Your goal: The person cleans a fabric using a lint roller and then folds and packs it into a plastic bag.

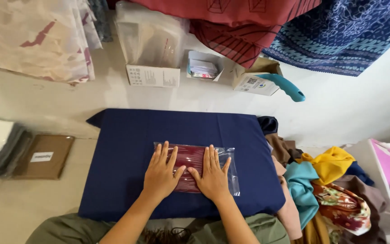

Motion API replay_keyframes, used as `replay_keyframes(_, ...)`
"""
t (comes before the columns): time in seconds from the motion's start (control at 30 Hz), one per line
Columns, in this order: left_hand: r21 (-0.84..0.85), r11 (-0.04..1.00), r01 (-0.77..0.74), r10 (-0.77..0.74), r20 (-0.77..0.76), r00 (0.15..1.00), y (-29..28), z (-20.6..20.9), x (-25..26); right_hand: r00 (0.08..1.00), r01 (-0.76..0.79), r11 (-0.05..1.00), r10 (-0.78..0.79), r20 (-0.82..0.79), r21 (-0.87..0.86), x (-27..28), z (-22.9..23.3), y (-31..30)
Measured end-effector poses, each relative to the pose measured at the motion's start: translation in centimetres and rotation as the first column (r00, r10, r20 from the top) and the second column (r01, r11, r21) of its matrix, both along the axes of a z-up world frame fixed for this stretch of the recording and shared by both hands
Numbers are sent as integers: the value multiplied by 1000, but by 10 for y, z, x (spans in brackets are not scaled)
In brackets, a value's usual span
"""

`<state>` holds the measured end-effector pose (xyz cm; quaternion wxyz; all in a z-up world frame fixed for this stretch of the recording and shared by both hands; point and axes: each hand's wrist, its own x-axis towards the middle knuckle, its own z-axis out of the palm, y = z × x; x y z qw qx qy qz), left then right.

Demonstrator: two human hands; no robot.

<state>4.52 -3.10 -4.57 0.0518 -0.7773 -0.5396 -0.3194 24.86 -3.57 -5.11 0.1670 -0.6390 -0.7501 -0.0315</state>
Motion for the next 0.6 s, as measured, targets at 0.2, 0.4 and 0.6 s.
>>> replay_keyframes(0.2, -58, 998, 12, -7, 73, 997, -1, 5, -1, 1000, -30, 995, 30, 2, -100, 11, 2, 8)
replay_keyframes(0.4, -53, 997, 57, -43, 243, 969, 1, 5, -5, 994, -74, 963, 51, -93, -259, 5, 109, 35)
replay_keyframes(0.6, -229, 956, 182, -3, 616, 788, -6, 42, -19, 926, -216, 765, 358, -122, 607, -41, 227, 103)
